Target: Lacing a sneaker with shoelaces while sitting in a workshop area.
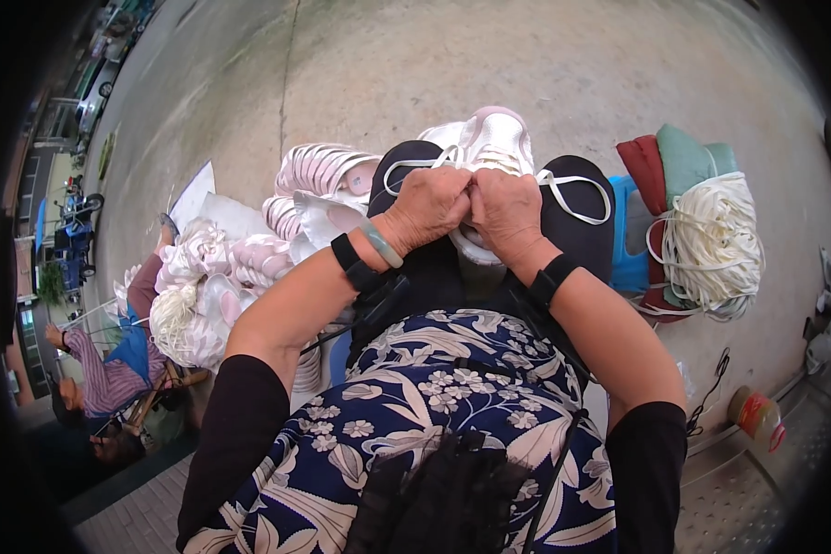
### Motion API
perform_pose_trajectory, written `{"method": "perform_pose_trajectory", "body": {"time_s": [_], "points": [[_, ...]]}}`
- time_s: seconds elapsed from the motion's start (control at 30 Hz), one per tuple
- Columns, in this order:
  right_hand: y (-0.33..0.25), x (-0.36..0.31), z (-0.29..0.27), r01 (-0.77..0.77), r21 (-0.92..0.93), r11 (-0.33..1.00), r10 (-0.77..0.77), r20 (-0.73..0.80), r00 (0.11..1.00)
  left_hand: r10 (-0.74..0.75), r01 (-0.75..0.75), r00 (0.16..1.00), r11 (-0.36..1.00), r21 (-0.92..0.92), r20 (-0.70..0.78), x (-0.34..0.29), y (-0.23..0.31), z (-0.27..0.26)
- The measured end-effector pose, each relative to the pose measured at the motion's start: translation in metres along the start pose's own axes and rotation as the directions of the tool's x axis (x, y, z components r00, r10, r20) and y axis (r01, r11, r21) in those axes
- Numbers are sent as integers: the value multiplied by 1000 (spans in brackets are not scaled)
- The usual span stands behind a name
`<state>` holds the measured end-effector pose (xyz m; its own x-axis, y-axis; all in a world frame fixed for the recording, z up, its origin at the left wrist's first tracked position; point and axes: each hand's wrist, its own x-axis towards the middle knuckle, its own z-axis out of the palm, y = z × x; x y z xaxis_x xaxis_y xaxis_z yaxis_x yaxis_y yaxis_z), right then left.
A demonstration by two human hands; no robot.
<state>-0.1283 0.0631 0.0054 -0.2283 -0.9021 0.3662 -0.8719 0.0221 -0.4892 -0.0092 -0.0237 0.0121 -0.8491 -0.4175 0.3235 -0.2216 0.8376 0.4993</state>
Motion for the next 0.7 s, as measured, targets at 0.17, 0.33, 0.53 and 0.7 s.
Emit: {"method": "perform_pose_trajectory", "body": {"time_s": [0.17, 0.33, 0.53, 0.7], "points": [[-7, 5, -19, 33, -163, 986, 7, 237, 971, -86, 86, 996, 996, -8, -28, -8, 9, 1], [3, -16, -46, 198, -235, 952, -143, 234, 962, -101, 104, 994, 988, 118, -28, -11, 12, 2], [85, -101, -128, -28, -335, 942, 85, 157, 984, -67, 73, 997, 991, 116, -49, -16, 11, 3], [113, -162, -163, -239, -276, 931, 296, 185, 937, -18, 23, 999, 991, 135, -42, -11, 10, 5]]}}
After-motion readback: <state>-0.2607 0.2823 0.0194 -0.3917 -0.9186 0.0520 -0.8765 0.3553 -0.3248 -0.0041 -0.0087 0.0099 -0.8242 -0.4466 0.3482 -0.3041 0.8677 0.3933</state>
